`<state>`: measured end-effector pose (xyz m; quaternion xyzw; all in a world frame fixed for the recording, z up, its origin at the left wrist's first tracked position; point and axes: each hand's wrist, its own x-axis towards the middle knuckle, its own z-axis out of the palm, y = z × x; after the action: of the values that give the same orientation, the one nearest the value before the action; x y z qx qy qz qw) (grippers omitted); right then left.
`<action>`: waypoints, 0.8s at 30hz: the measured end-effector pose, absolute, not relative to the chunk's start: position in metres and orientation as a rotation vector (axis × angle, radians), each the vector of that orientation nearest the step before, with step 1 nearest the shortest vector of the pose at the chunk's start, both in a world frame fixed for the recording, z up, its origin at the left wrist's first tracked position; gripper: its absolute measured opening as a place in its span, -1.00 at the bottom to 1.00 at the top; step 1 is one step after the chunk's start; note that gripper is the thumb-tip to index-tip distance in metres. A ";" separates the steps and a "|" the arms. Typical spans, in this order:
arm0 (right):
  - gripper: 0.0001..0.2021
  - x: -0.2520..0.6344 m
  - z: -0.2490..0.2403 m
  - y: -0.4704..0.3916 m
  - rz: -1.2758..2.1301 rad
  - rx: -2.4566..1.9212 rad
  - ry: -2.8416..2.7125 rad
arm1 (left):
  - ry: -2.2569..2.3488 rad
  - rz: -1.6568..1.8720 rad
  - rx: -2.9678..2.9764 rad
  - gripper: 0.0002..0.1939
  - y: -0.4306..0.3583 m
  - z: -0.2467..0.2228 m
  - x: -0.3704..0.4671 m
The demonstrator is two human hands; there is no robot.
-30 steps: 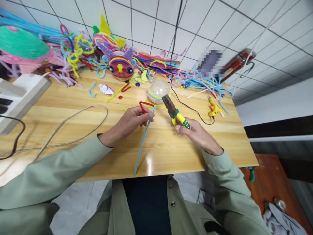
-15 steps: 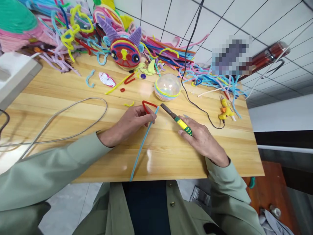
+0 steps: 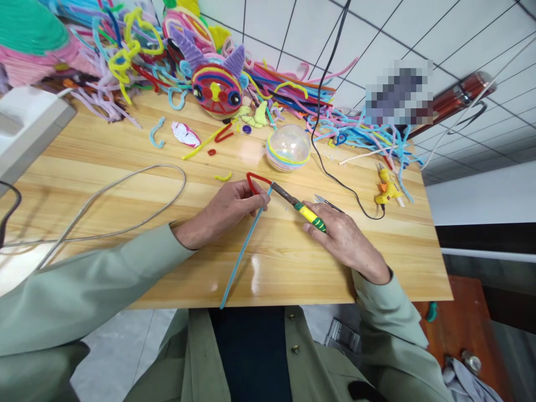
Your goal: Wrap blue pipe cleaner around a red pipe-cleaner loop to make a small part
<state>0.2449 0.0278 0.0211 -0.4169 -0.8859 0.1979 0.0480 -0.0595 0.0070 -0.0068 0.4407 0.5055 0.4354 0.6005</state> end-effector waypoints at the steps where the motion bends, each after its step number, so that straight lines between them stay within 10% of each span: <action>1: -0.54 0.245 0.021 0.028 0.600 -1.277 -2.703 | 1.170 1.008 1.024 -0.73 0.007 -0.007 -0.059; 24: -0.59 0.242 0.022 0.027 0.571 -1.247 -2.730 | 1.136 1.001 1.038 -0.72 0.008 -0.009 -0.062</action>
<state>0.2424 0.0273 0.0223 -0.4077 -0.8928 0.1869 0.0434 -0.0617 0.0076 -0.0094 0.4492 0.4914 0.4331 0.6076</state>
